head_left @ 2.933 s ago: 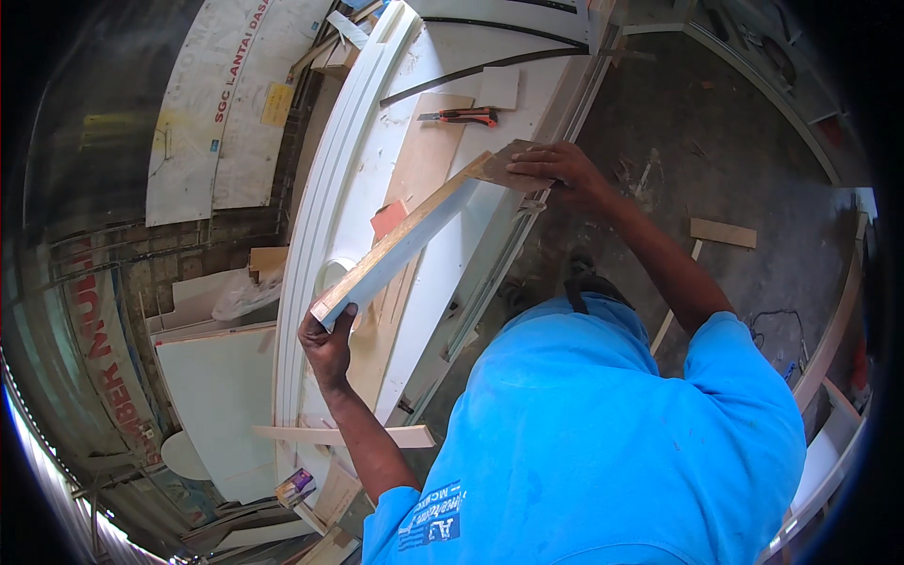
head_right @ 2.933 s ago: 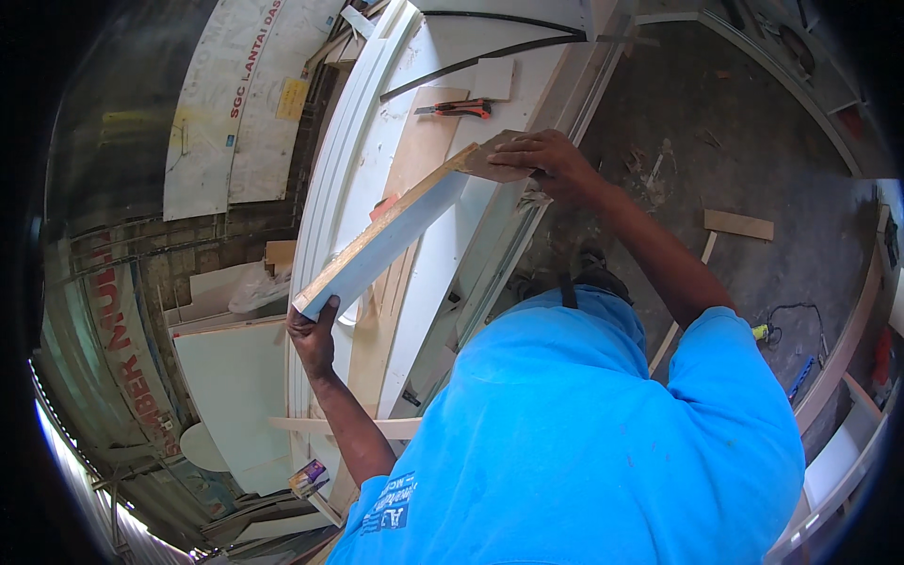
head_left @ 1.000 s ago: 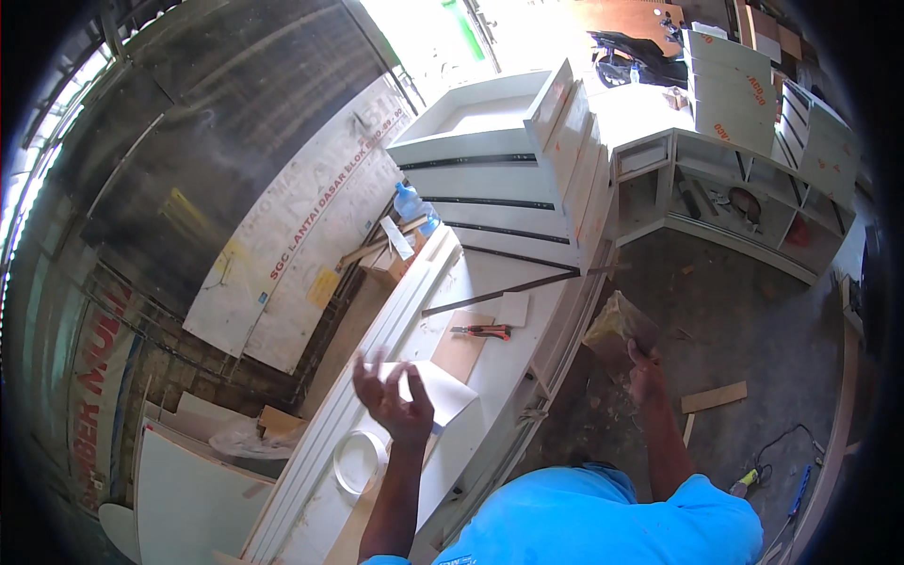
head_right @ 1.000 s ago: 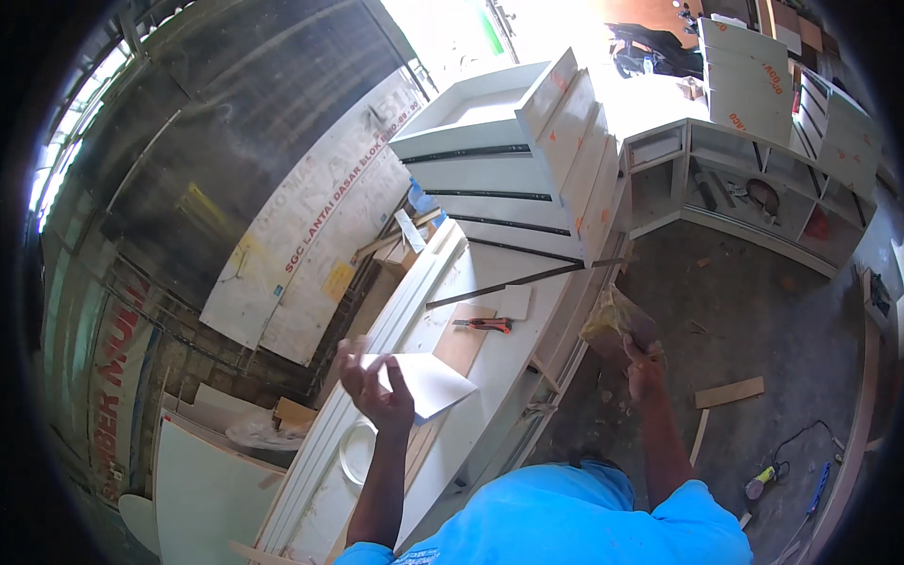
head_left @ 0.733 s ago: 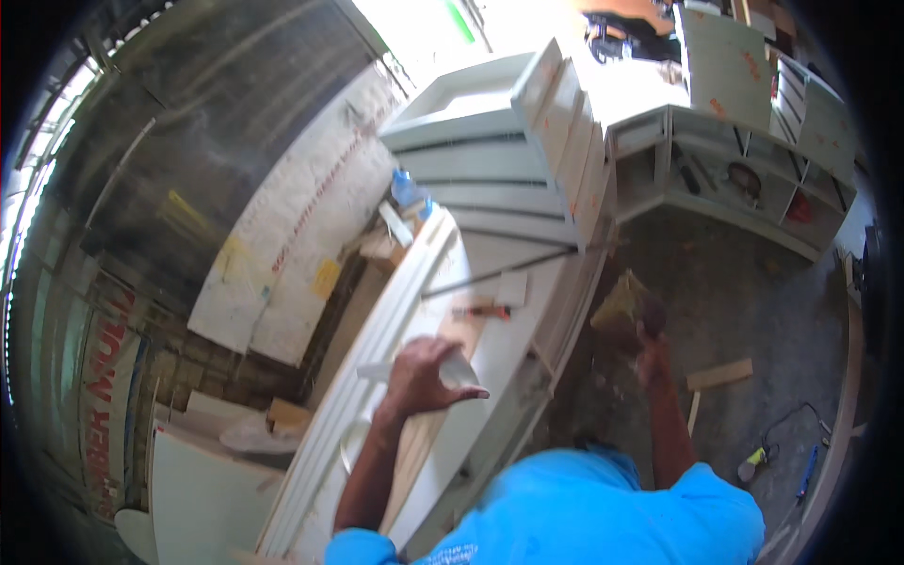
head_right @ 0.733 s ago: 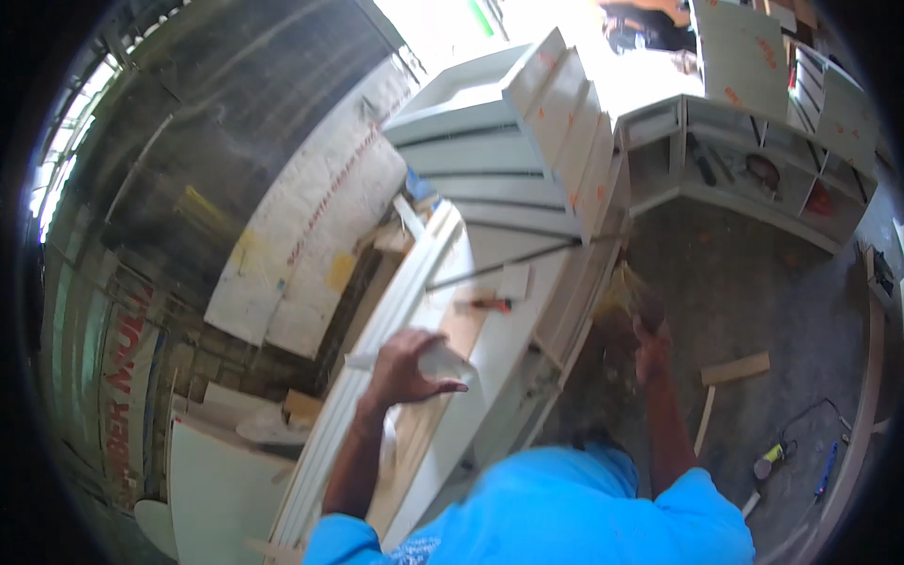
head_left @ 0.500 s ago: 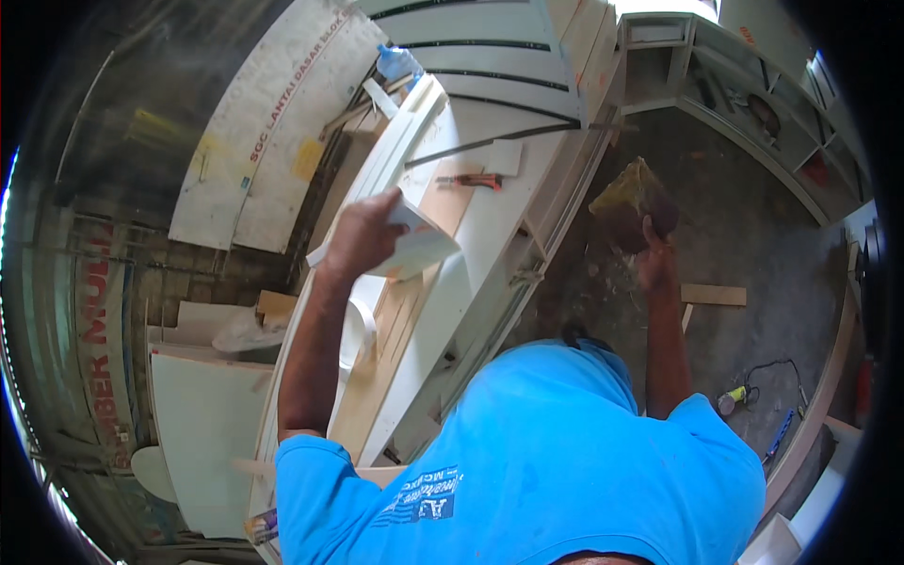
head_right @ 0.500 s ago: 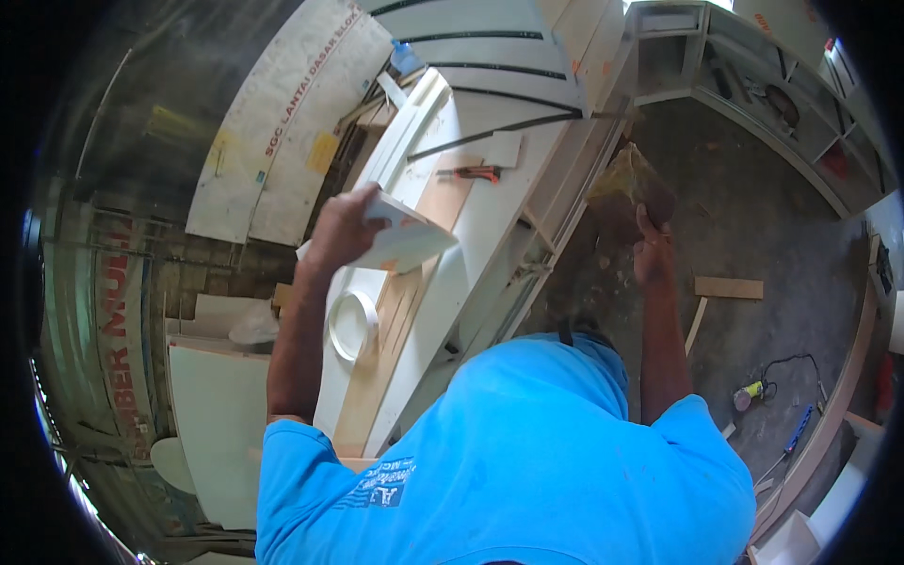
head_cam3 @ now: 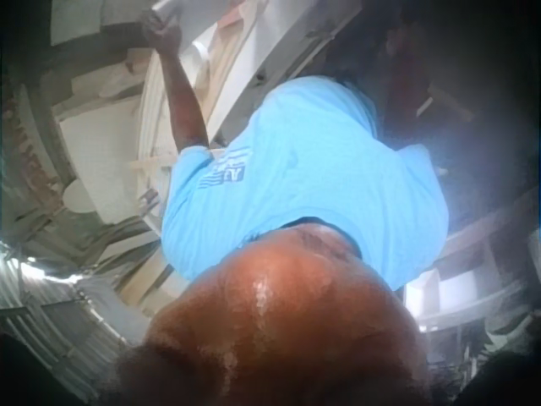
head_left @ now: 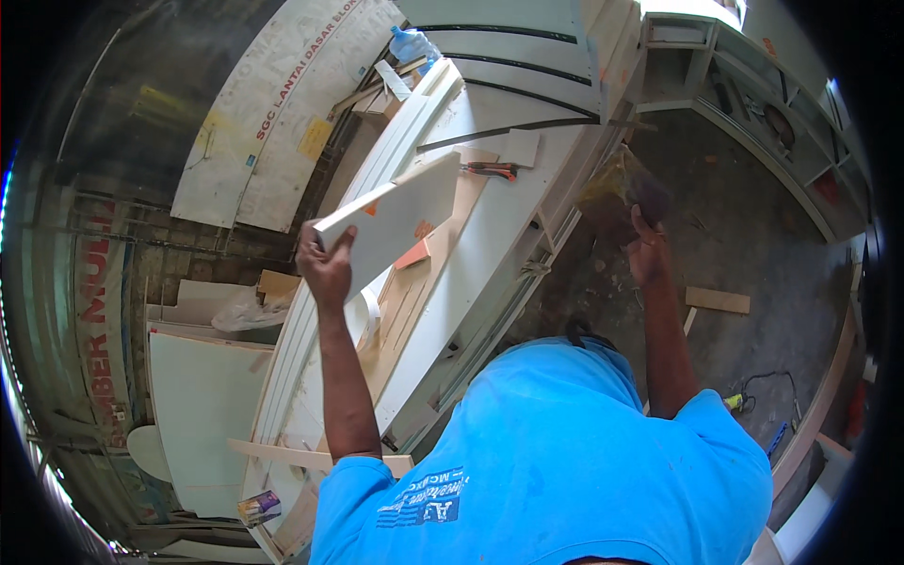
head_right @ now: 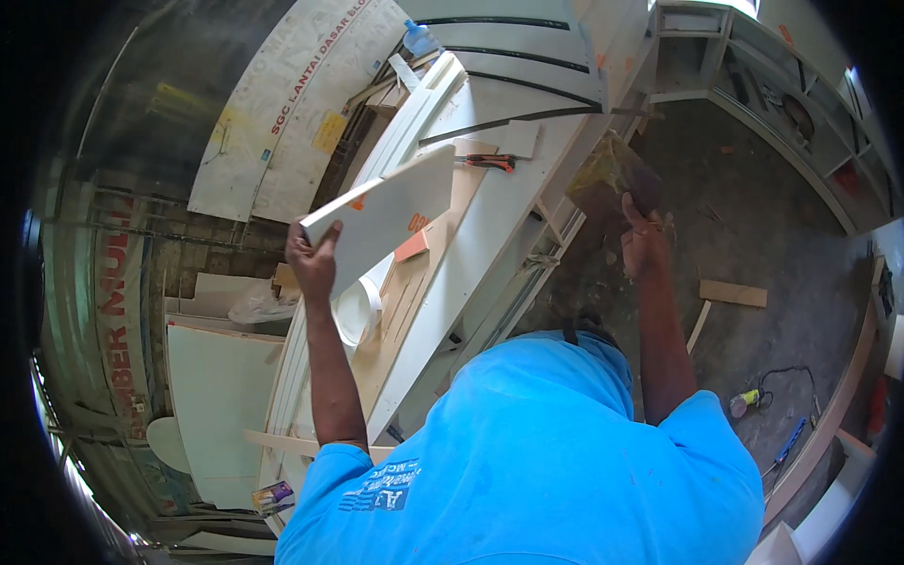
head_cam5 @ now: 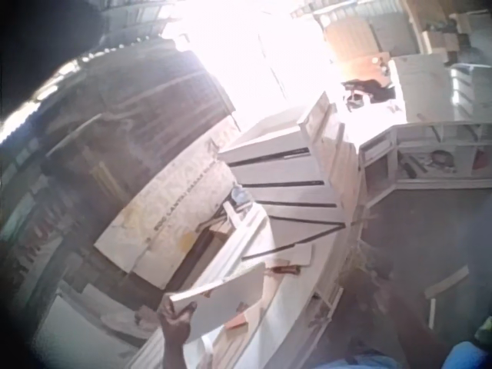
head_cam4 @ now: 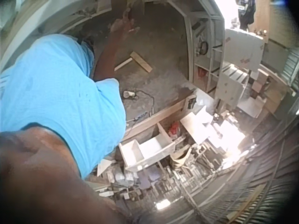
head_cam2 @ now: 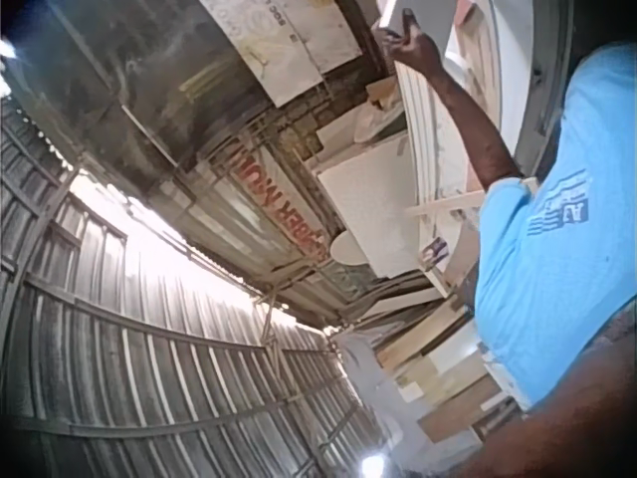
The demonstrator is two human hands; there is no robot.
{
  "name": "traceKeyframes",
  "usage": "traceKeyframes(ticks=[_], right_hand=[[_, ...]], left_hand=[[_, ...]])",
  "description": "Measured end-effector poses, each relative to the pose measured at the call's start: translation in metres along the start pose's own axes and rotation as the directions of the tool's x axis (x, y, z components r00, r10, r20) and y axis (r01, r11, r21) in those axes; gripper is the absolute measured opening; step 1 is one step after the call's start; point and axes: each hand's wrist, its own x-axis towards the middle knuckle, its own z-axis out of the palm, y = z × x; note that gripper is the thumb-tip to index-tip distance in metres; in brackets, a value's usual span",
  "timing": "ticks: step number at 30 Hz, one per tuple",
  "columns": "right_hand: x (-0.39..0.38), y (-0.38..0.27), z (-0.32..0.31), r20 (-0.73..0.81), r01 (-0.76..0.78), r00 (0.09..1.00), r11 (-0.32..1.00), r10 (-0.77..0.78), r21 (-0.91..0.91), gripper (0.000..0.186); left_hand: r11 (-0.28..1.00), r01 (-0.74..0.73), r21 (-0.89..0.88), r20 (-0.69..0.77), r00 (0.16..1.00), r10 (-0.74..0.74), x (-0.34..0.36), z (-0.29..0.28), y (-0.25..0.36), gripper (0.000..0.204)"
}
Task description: The person applies a substance from a metal can to a wood panel, rubs it with a sanding block, and then uses an angle grinder with a sanding disc and a power planer on various wood components.
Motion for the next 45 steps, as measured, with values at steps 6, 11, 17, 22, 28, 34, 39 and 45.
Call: traceKeyframes(ticks=[6, 11, 17, 22, 28, 34, 39, 45], right_hand=[[-0.011, 0.015, 0.089, 0.160, -0.047, 0.986, 0.997, 0.057, -0.064, 0.028], [-0.057, 0.028, 0.193, 0.672, 0.330, 0.737, 0.907, -0.074, -0.261, 0.032], [-0.138, 0.042, 0.288, 0.904, 0.915, 0.332, 0.326, -0.271, -0.238, 0.043], [-0.164, 0.072, 0.303, 0.921, 0.964, 0.262, 0.120, -0.289, -0.236, 0.045], [-0.173, 0.089, 0.305, 0.916, 0.959, 0.282, 0.108, -0.287, -0.261, 0.048], [-0.153, 0.066, 0.301, 0.926, 0.954, 0.297, 0.120, -0.231, -0.276, 0.051], [-0.130, 0.071, 0.313, 0.931, 0.956, 0.288, 0.124, -0.224, -0.266, 0.049], [-0.119, 0.062, 0.318, 0.959, 0.963, 0.237, 0.169, -0.153, -0.211, 0.047]], left_hand=[[0.978, 0.059, -0.203, 0.062, 0.997, -0.047, -0.024, -0.003, -0.014, 0.022], [0.996, 0.069, -0.062, 0.140, 0.988, -0.060, -0.027, -0.012, -0.024, 0.026], [0.999, -0.022, -0.046, 0.150, 0.988, 0.029, -0.034, -0.021, -0.038, 0.027], [0.974, -0.200, -0.103, 0.198, 0.956, 0.217, -0.029, -0.032, -0.049, 0.029], [0.966, -0.208, -0.153, 0.201, 0.951, 0.236, -0.030, -0.037, -0.060, 0.029], [0.986, -0.096, -0.139, 0.202, 0.972, 0.123, -0.022, -0.040, -0.056, 0.026], [0.987, -0.085, -0.134, 0.212, 0.971, 0.113, -0.012, -0.034, -0.052, 0.026], [0.990, -0.040, -0.137, 0.210, 0.975, 0.068, 0.000, -0.031, -0.053, 0.031]])
